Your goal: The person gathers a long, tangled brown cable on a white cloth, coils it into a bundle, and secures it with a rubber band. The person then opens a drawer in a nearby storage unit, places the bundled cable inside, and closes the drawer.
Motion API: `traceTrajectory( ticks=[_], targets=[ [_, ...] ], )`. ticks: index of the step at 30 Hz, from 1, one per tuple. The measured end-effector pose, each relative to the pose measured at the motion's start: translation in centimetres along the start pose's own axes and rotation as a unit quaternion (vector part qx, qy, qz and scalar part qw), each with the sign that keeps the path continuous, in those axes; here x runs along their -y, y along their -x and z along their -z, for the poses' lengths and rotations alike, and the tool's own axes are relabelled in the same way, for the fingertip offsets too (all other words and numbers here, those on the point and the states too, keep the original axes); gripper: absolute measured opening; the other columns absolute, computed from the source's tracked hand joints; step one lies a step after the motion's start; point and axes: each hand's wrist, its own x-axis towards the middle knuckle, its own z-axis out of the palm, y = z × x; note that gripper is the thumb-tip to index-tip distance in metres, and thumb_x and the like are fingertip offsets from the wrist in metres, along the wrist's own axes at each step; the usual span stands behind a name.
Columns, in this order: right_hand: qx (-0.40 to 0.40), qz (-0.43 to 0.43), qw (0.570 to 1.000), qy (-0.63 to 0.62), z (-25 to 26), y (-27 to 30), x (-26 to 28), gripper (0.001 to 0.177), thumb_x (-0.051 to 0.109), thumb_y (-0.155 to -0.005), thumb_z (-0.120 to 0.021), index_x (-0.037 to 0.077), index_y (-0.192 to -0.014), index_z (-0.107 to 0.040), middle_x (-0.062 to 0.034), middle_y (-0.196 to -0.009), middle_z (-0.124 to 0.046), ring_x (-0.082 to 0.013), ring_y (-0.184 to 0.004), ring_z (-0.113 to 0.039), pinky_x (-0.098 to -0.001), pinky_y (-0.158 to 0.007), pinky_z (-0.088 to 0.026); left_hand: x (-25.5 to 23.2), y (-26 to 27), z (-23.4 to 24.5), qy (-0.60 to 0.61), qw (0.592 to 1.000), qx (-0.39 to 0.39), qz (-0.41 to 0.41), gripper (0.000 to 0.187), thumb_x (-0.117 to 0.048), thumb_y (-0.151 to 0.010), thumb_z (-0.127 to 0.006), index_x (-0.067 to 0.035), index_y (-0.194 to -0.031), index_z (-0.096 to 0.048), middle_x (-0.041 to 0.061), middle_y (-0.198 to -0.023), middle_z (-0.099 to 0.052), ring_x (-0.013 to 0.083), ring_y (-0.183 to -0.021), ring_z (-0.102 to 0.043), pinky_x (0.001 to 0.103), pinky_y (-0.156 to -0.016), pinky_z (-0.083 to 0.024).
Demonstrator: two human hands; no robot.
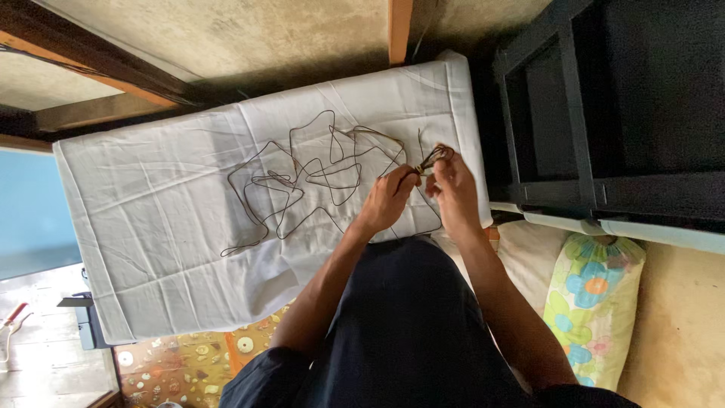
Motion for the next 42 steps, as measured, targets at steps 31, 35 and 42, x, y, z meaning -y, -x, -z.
traceTrajectory(
  ticks=[31, 35, 42],
  targets=[
    [0.021, 0.050, 0.999, 0.000, 1.7, 0.8, -0.6, 0.028, 0.014, -0.103, -0.065, -0.003, -0.126, -0.064, -0.0065, -0.095, -0.068, -0.0121, -0.081, -0.066, -0.0273, -0.077, -0.058, -1.4, -0.2, 0.4, -0.061, 0.988, 0.079, -0.116, 0.014, -0.014, -0.108, -0.052, 0.000, -0.110, -0.057, 0.014, -0.071, -0.061, 0.0315, -0.059, -0.063, 0.043, -0.056, -0.048],
    [0.016, 0.047, 0.997, -0.061, 1.7, 0.8, -0.8, 0.028, 0.012, -0.103, -0.066, -0.003, -0.126, -0.064, -0.0069, -0.098, -0.069, -0.0123, -0.082, -0.064, -0.0270, -0.078, -0.056, -0.9, -0.4, 0.8, -0.104, 0.956, 0.054, -0.269, 0.012, -0.011, -0.112, -0.049, -0.001, -0.112, -0.055, 0.018, -0.087, -0.062, 0.0278, -0.064, -0.062, 0.039, -0.059, -0.047],
    [-0.050, 0.060, 0.995, -0.062, 2.2, 1.0, -0.3, 0.027, 0.014, -0.104, -0.064, -0.002, -0.125, -0.064, -0.0047, -0.097, -0.067, -0.0114, -0.081, -0.063, -0.0259, -0.075, -0.055, -2.3, -0.4, 1.3, 0.054, 0.990, 0.129, 0.022, 0.024, -0.019, -0.108, -0.044, -0.001, -0.110, -0.059, 0.008, -0.069, -0.065, 0.0161, -0.057, -0.067, 0.032, -0.054, -0.054]
  ],
)
